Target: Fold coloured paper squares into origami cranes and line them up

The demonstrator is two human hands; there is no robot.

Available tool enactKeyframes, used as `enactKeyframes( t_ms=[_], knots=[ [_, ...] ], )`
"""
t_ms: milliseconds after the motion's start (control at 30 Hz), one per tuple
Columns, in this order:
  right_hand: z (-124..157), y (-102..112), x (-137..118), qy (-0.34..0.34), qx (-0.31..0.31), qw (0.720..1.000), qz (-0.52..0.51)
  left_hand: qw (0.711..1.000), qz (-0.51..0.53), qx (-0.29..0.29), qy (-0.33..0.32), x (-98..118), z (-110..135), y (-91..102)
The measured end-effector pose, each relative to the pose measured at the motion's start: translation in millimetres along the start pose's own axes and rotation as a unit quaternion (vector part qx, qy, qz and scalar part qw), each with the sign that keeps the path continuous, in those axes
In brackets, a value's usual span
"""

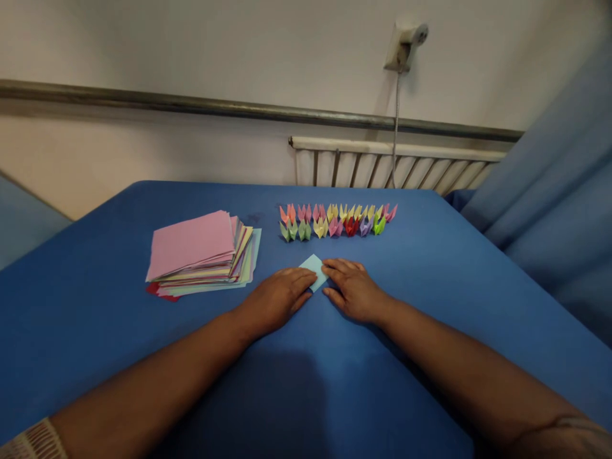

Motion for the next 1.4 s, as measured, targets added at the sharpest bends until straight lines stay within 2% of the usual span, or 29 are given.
enactKeyframes(
  t_ms=[133,400,600,833,1167,1400],
  knots=[
    [-2,0,1,-0.014,0.014,0.999,-0.034,1.0,-0.017,0.013,0.007,-1,-3,4.3],
    [-6,-4,3,-0.028,0.044,0.996,-0.072,0.999,-0.034,0.02,0.023,-4,-8,-0.2],
    [-1,-2,-8,-0.007,0.049,0.994,-0.095,1.0,0.017,-0.001,-0.009,-12,3,9.7],
    [3,-3,-13,0.009,0.048,0.993,-0.104,0.993,0.097,0.045,0.044,-14,6,1.8],
    [-6,-4,-6,-0.012,0.066,0.993,-0.096,0.988,0.087,0.066,0.107,-15,3,0.5],
    [5,5,-15,0.024,0.041,0.998,-0.052,0.986,0.063,0.083,0.126,-19,3,-4.2]
  ],
)
Point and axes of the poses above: each hand's wrist, its own z-axis away from the middle knuckle, its own y-axis out of the back of the hand, x = y × z, the point moved 1 cm from there along -z, towards the middle knuckle, and after that the axes turned 4 degrees about -y, right-handed, at the moved point
